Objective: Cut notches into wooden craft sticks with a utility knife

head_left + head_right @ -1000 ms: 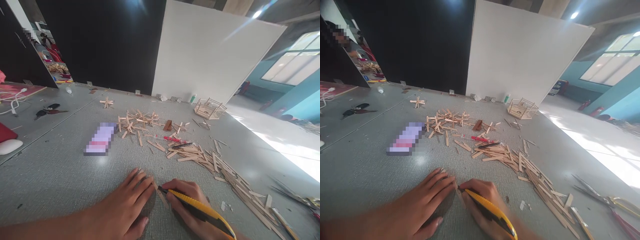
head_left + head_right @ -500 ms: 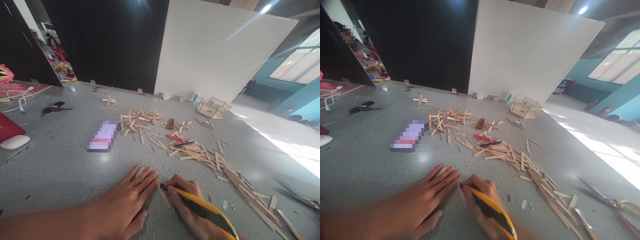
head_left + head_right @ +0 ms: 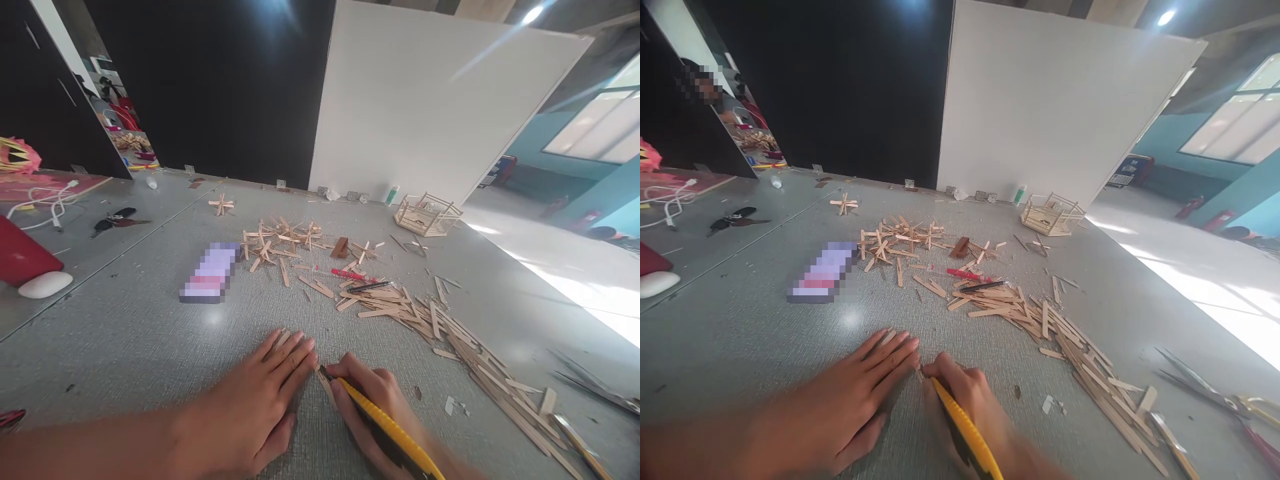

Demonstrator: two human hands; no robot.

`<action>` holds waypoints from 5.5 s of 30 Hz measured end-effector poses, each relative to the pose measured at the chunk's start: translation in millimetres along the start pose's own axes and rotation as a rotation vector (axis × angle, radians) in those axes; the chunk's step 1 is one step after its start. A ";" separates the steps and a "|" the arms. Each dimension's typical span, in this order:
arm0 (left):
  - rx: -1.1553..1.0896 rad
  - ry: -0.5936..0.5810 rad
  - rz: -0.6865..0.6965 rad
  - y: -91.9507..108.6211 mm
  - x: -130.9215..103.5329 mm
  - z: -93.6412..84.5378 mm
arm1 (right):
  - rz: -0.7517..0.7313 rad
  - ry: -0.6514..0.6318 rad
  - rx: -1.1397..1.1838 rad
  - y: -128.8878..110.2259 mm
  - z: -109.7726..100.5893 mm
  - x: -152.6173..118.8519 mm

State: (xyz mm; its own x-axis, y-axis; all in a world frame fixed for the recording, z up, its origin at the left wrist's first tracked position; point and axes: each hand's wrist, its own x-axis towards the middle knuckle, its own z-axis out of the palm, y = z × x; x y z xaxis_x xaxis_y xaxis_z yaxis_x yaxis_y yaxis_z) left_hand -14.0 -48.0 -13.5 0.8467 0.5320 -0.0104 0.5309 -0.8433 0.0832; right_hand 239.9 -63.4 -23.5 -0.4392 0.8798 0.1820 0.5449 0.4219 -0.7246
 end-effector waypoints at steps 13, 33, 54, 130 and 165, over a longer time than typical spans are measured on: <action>-0.020 -0.075 -0.039 3.5 1.8 -5.9 | -0.046 -0.057 -0.086 -3.9 -7.0 -2.7; 0.005 0.063 0.008 -1.1 -4.9 9.7 | 0.123 0.031 0.170 -5.9 -15.6 3.4; -0.076 0.070 -0.002 -0.7 -3.7 3.3 | 0.204 0.017 0.127 -10.8 -13.4 14.0; 0.048 0.020 -0.028 -1.2 -0.3 3.6 | -0.050 0.003 -0.061 -2.5 -11.8 4.8; 0.026 0.101 -0.010 -3.8 -2.7 12.7 | 0.013 0.083 -0.080 -5.7 -8.3 6.7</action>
State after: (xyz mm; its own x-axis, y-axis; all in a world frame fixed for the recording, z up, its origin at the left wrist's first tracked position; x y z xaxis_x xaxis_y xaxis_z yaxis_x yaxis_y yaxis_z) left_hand -17.9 -47.2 -26.5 0.8342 0.5441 0.0899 0.5410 -0.8390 0.0574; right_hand 239.8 -58.1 -12.6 -0.3727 0.8989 0.2303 0.6069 0.4239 -0.6723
